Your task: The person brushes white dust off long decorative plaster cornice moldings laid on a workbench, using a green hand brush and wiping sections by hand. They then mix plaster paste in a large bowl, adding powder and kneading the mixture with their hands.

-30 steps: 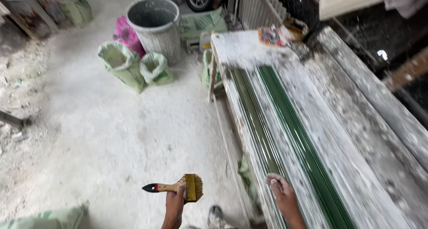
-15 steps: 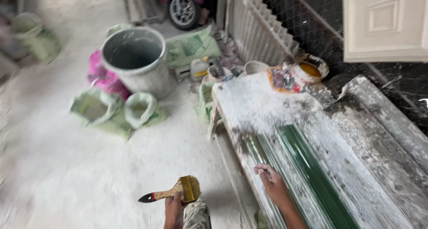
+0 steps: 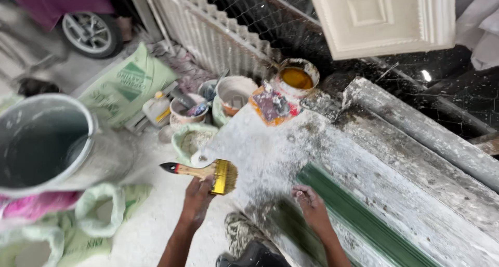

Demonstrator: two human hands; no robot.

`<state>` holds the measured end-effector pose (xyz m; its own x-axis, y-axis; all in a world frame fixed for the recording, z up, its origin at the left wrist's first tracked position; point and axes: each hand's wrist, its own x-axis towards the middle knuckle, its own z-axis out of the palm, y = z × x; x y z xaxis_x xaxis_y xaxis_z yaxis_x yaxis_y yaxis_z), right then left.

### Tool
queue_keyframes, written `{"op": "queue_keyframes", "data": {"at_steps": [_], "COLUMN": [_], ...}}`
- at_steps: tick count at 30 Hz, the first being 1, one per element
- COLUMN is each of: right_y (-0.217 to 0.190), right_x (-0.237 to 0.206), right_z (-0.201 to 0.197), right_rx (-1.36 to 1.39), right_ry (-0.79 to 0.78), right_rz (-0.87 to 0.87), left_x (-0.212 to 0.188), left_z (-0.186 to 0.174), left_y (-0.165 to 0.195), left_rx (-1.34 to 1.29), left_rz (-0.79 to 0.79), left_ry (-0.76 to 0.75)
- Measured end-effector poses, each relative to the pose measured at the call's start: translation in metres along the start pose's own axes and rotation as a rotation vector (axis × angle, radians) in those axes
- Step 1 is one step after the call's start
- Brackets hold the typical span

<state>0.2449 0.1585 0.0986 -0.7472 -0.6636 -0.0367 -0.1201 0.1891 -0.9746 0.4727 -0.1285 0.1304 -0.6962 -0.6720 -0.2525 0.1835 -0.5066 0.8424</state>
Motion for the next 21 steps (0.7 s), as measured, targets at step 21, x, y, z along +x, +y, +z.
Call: {"op": "queue_keyframes", "data": {"at_steps": [21], "right_y": [0.049], "right_x": [0.006], "right_z": [0.021], "right_rx": [-0.057], "right_ry": [0.581], "right_rz": [0.305], "left_x": [0.438], "left_z": [0.356], "left_y": [-0.050], "left_rx": [0.972], "left_rz": [0.140], "left_ry": [-0.279]}}
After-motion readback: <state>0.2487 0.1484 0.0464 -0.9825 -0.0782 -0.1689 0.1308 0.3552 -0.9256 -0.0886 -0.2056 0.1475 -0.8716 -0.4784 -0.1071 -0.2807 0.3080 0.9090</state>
